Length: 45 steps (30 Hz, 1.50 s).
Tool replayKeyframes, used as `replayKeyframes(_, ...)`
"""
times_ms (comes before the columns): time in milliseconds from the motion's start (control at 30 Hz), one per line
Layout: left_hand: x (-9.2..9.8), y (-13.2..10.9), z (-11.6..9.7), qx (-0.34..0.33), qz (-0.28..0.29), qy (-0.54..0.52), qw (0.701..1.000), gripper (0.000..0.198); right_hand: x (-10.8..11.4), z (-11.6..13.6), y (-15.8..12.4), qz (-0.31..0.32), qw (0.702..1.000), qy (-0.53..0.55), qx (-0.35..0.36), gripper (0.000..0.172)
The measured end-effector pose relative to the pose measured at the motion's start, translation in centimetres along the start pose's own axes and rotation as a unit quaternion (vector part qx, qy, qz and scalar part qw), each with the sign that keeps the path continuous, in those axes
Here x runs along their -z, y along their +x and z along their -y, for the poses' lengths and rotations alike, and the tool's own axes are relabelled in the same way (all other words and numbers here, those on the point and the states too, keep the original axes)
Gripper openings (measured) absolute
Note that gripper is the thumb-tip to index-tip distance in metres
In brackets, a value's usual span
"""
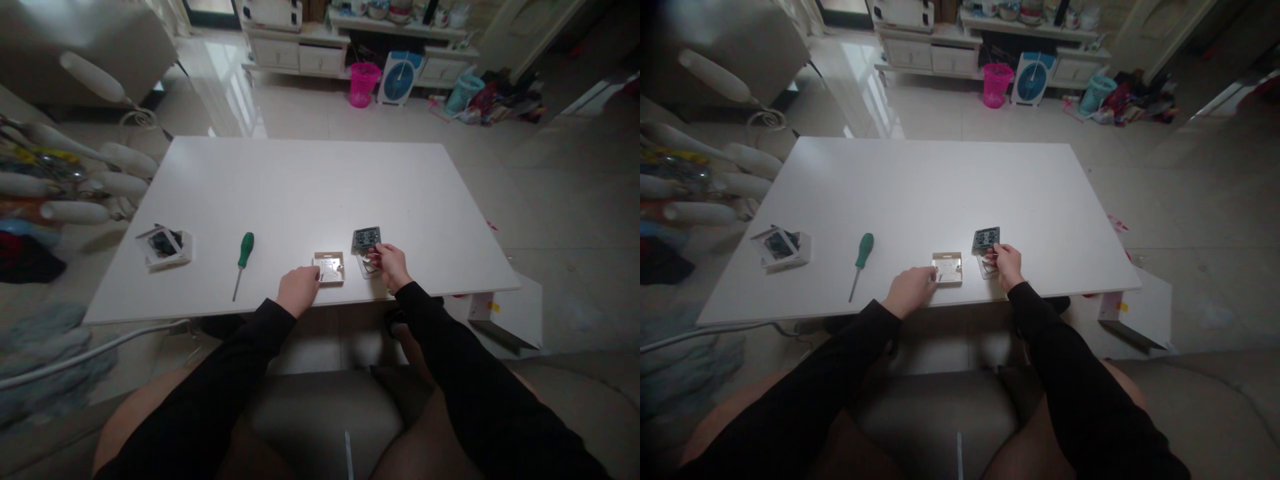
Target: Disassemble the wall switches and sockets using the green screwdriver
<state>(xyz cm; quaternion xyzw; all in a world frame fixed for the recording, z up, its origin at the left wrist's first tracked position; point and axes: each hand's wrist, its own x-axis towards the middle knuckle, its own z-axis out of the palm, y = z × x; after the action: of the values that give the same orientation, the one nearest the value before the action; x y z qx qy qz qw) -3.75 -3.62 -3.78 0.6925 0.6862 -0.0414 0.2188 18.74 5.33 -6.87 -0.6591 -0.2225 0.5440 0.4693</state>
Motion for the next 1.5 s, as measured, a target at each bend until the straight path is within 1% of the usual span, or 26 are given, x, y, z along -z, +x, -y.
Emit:
replayKeyframes(133,-0.1,0.1,0.0,0.003,0.002,0.004,1.0,0.022,-0.4,-0.1,0.6,-0.005,1.0,0.003,-0.008,0.017)
replayKeyframes(333,-0.4,0.1,0.2,-0.006,-0.005,0.012,1.0,0.021,-0.3,-0.6,1.3,0.014,1.0,-0.007,-0.012,0.012)
replayKeyframes(367,-0.4,0.0,0.2,-0.008,-0.005,0.012,1.0,0.02,-0.3,-0.7,1.3,0.013,1.0,-0.008,-0.013,0.013)
replayKeyframes(433,-0.3,0.0,0.2,-0.009,-0.004,0.012,1.0,0.02,-0.1,-0.8,1.2,0.002,1.0,-0.028,-0.003,0.025)
replayKeyframes(467,-0.2,0.0,0.1,-0.008,-0.003,0.012,1.0,0.02,0.0,-0.8,1.1,-0.004,0.998,-0.061,0.021,0.03)
replayKeyframes(500,-0.1,0.0,0.0,-0.007,-0.002,0.012,1.0,0.02,0.0,-0.8,0.8,-0.001,0.991,-0.118,0.063,0.032)
replayKeyframes(533,-0.1,0.0,0.0,-0.004,0.0,0.013,1.0,0.021,0.1,-0.7,0.5,0.015,0.973,-0.196,0.122,0.032)
replayKeyframes(567,0.0,0.0,-0.1,-0.002,0.002,0.014,1.0,0.021,0.2,-0.7,0.0,0.047,0.937,-0.289,0.192,0.03)
replayKeyframes(600,0.0,0.0,-0.1,-0.001,0.004,0.015,1.0,0.021,0.2,-0.7,-0.5,0.09,0.88,-0.386,0.261,0.027)
replayKeyframes(633,0.0,0.0,-0.1,-0.001,0.003,0.015,1.0,0.021,0.3,-0.7,-1.2,0.137,0.811,-0.472,0.316,0.025)
replayKeyframes(667,0.0,0.0,-0.1,0.0,0.002,0.016,1.0,0.021,0.5,-0.8,-1.8,0.176,0.74,-0.546,0.351,0.024)
replayKeyframes(700,0.0,0.0,-0.1,-0.001,0.0,0.016,1.0,0.02,0.6,-0.9,-2.4,0.2,0.68,-0.604,0.365,0.026)
replayKeyframes(733,0.0,0.0,-0.1,-0.001,-0.001,0.015,1.0,0.02,0.8,-1.0,-2.9,0.212,0.633,-0.649,0.366,0.029)
replayKeyframes(767,0.0,0.0,-0.1,-0.001,0.0,0.015,1.0,0.02,1.0,-1.1,-3.4,0.217,0.6,-0.681,0.36,0.035)
replayKeyframes(800,0.0,0.0,-0.1,-0.001,0.001,0.014,1.0,0.02,1.3,-1.3,-3.7,0.216,0.579,-0.703,0.352,0.042)
replayKeyframes(867,0.0,0.0,0.0,-0.002,0.004,0.012,1.0,0.02,1.9,-1.4,-4.0,0.216,0.556,-0.729,0.335,0.055)
replayKeyframes(933,0.0,-0.1,-0.1,-0.004,0.004,0.011,1.0,0.021,2.5,-1.3,-3.7,0.218,0.545,-0.742,0.324,0.061)
replayKeyframes(1000,0.0,-0.1,0.0,-0.004,0.003,0.011,1.0,0.021,3.0,-1.1,-3.2,0.221,0.538,-0.749,0.318,0.063)
replayKeyframes(1067,-0.1,0.0,0.0,0.0,0.002,0.011,1.0,0.021,3.3,-0.8,-2.7,0.22,0.537,-0.75,0.318,0.061)
replayKeyframes(1133,-0.1,0.0,0.0,0.002,0.0,0.011,1.0,0.021,3.5,-0.5,-2.3,0.218,0.54,-0.746,0.323,0.056)
replayKeyframes(1233,-0.2,0.0,0.0,-0.001,0.0,0.011,1.0,0.021,3.3,0.0,-2.6,0.212,0.552,-0.736,0.331,0.047)
replayKeyframes(1367,-0.1,0.0,-0.5,-0.003,0.01,-0.002,1.0,0.022,2.5,1.0,-4.2,0.2,0.588,-0.707,0.338,0.042)
replayKeyframes(1433,0.3,0.2,-0.5,-0.008,0.001,-0.022,1.0,0.025,2.0,1.4,-5.1,0.201,0.596,-0.697,0.344,0.039)
replayKeyframes(1500,0.9,0.5,-0.2,-0.011,-0.02,-0.039,0.999,0.027,1.6,1.8,-6.0,0.206,0.598,-0.691,0.351,0.036)
